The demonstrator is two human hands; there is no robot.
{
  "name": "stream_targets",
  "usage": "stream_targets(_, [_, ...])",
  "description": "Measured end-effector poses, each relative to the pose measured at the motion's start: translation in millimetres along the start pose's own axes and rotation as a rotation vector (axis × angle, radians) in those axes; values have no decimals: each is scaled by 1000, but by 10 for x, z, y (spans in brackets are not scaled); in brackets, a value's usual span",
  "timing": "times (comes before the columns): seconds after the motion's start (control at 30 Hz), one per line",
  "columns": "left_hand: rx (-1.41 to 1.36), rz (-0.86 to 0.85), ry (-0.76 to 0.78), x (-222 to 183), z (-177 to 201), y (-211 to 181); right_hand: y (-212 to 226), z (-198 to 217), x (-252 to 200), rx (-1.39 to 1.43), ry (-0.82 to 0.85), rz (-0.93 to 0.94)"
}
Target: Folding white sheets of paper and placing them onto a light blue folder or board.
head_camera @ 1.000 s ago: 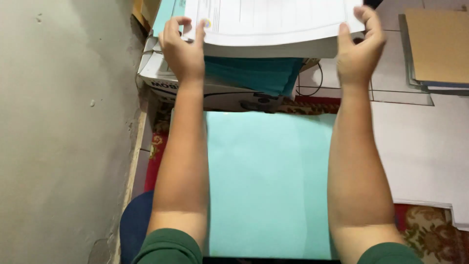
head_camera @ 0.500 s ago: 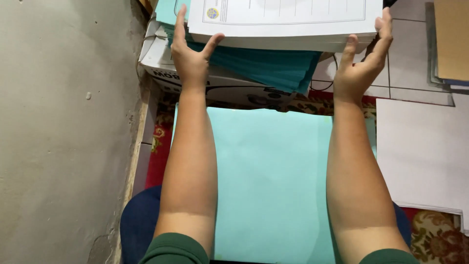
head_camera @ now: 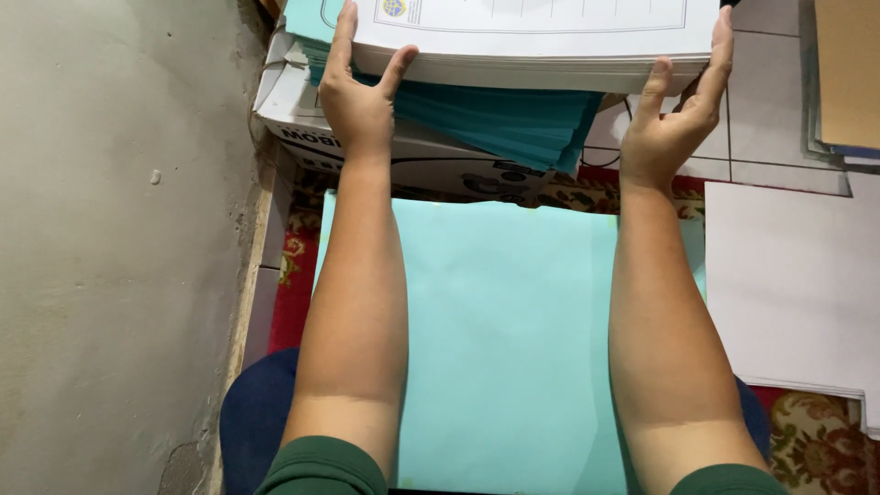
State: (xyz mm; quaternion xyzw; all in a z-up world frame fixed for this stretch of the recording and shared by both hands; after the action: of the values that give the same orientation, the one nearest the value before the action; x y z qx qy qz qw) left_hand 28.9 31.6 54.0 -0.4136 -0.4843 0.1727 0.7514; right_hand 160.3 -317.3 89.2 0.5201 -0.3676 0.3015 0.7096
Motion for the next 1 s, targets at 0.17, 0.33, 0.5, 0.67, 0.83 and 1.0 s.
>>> stream_targets(0.17, [-17, -30, 21, 5, 7, 4, -48, 21, -6, 70, -17, -3])
stream_targets(0.33, [-25, -25, 29, 1, 11, 5, -86, -18, -47, 49, 3, -75])
stream_targets(0.5, [-35, -25, 39, 8, 13, -6, -79, 5, -51, 39, -44, -21])
stream_targets(0.67, [-31, -38, 32, 10, 3, -4, -35, 20, -24, 47, -56, -15])
stream_targets(0.83, [362, -193, -72, -93, -76, -106, -62, 267, -27, 144, -142, -68])
stream_targets(1.0, [170, -740, -55, -660, -406, -1606, 868, 850, -12, -64, 67, 139])
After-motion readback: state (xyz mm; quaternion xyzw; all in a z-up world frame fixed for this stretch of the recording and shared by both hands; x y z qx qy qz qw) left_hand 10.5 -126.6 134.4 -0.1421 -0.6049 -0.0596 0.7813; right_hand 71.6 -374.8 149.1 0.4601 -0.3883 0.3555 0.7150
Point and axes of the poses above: each hand's wrist, its own x-axis towards the middle knuckle, its own z-axis out of the back of the hand, y = z × x, the point moved 7 cm from there along x, towards the middle knuckle, and after that the axes turned 1 degree about x, right-handed, at the moved point
